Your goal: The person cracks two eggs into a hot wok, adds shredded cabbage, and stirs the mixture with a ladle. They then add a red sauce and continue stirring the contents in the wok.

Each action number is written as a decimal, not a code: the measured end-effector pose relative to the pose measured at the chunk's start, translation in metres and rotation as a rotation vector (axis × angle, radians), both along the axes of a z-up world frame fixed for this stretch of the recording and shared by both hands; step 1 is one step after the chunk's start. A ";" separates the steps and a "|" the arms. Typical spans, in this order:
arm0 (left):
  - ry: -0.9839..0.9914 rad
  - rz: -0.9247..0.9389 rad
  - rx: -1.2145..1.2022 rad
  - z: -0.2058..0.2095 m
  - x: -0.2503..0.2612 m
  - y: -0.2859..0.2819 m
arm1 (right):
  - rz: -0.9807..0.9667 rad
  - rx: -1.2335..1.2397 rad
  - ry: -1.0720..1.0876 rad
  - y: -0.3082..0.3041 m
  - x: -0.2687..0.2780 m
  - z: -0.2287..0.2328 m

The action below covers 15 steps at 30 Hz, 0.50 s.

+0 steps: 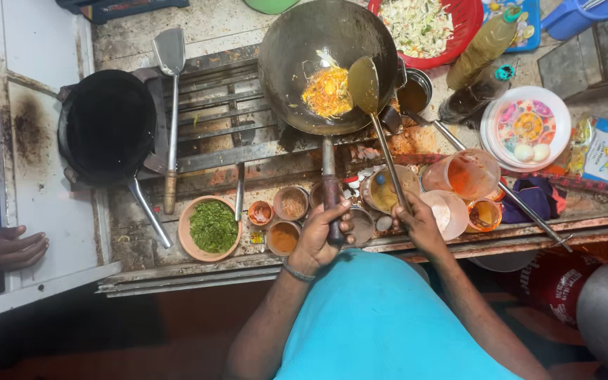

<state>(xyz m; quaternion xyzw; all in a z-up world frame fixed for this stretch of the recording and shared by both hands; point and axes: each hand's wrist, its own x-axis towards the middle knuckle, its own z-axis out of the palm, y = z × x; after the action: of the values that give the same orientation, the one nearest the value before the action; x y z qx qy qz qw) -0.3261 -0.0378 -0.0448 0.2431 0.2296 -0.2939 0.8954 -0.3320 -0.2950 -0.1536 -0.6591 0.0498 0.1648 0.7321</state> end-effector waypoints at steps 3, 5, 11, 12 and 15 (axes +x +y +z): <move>-0.032 -0.036 -0.004 0.000 -0.002 -0.001 | -0.021 -0.047 0.096 -0.001 0.009 0.041; -0.053 -0.018 -0.053 -0.004 -0.002 -0.002 | -0.074 0.032 0.205 0.000 0.013 0.081; -0.028 -0.030 0.162 -0.027 -0.005 -0.011 | -0.073 0.348 0.291 0.014 0.020 0.178; -0.048 -0.023 0.172 -0.031 -0.004 -0.012 | -0.025 0.322 0.261 0.019 0.027 0.180; -0.073 -0.025 0.207 -0.040 -0.010 -0.013 | -0.009 0.563 0.256 0.036 0.057 0.165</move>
<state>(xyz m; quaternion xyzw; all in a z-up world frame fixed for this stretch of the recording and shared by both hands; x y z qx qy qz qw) -0.3364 -0.0506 -0.0849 0.3476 0.2229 -0.2707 0.8696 -0.2747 -0.2590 0.0115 -0.4039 0.0971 0.2504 0.8745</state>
